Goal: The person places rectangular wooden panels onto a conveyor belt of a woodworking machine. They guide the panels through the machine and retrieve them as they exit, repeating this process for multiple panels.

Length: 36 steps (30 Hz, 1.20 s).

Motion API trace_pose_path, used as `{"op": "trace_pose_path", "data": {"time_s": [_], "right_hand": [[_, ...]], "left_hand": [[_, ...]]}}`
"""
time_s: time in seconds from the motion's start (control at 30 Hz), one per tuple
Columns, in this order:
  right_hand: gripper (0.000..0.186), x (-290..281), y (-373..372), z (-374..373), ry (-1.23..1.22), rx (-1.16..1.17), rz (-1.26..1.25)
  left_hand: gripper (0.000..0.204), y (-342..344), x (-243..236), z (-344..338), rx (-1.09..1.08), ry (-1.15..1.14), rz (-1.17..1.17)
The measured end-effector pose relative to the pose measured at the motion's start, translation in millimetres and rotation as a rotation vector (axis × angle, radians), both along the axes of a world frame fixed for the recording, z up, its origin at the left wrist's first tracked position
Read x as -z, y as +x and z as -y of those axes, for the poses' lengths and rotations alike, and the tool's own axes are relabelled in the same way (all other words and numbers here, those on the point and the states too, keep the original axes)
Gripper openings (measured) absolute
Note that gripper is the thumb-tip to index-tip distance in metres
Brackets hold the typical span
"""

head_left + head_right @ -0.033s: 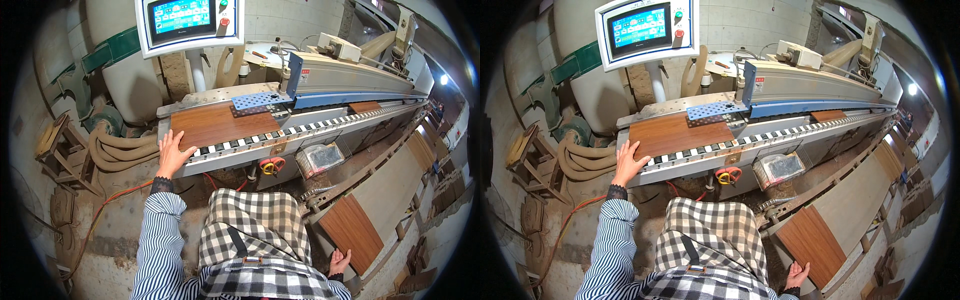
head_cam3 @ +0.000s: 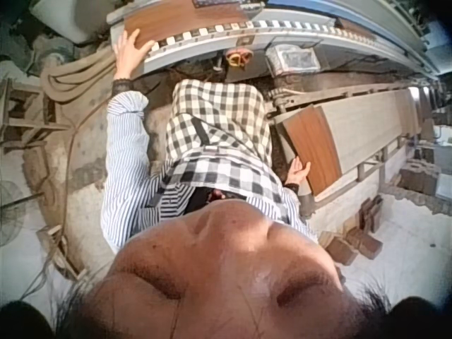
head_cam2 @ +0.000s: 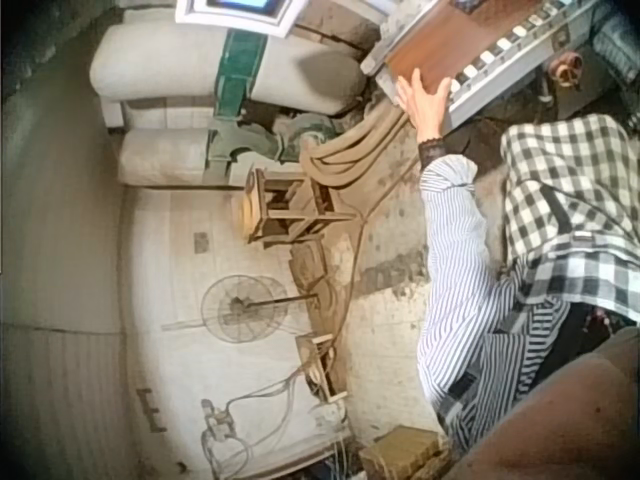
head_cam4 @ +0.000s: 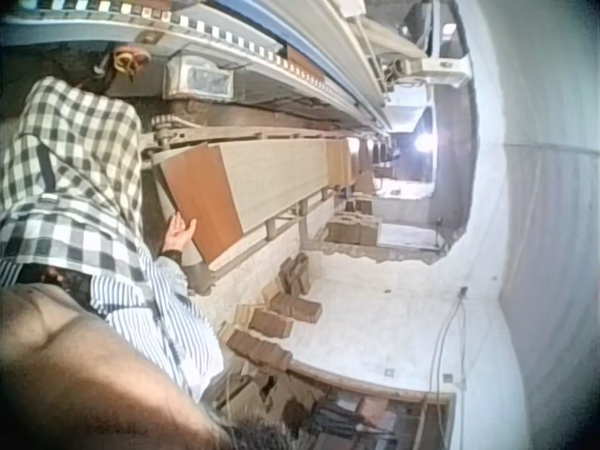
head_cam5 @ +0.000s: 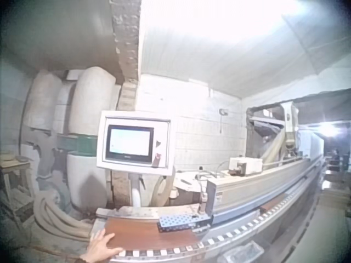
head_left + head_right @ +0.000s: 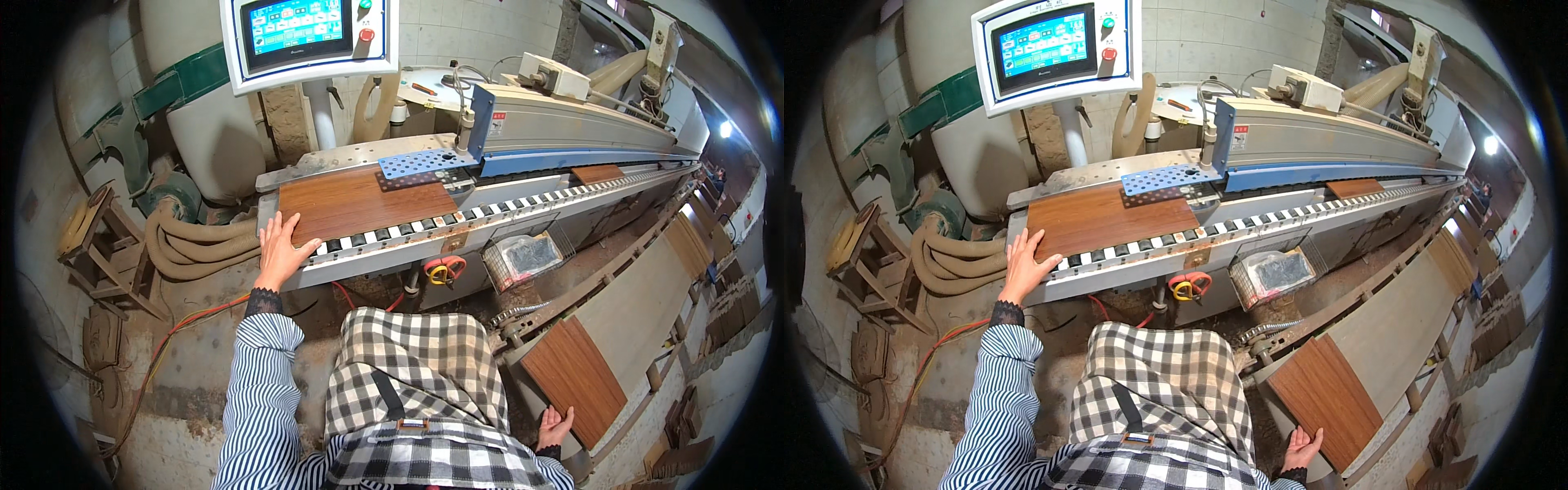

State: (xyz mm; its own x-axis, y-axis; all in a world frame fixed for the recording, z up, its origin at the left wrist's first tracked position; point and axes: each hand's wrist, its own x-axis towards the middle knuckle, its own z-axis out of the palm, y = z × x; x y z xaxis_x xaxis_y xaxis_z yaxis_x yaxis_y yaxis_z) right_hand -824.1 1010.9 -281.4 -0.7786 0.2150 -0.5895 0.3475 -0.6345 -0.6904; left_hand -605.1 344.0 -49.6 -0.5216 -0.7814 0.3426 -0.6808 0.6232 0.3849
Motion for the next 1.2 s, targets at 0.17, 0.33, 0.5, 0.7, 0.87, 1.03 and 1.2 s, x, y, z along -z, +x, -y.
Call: {"op": "trace_pose_path", "data": {"time_s": [0.17,0.33,0.5,0.7,0.87,1.03,1.2], "right_hand": [[0.07,5,-1,1,0.019,-0.013,-0.025],[0.078,4,2,8,0.059,-0.01,-0.044],[0.082,0,2,12,0.077,0.022,-0.01],[0.082,-3,5,14,0.068,0.005,-0.016],[0.08,6,2,6,0.046,-0.024,-0.027],[0.08,2,4,9,0.051,-0.012,-0.014],[0.079,2,4,5,0.011,0.002,-0.005]], "left_hand": [[0.081,4,1,6,0.001,0.012,0.002],[0.084,4,1,1,-0.025,0.006,0.0],[0.085,2,0,0,-0.046,0.014,0.011],[0.085,2,0,1,-0.039,0.025,0.011],[0.083,10,-1,6,0.023,0.067,-0.047],[0.078,20,3,15,0.101,0.12,-0.161],[0.073,25,7,23,0.152,0.156,-0.192]]}}
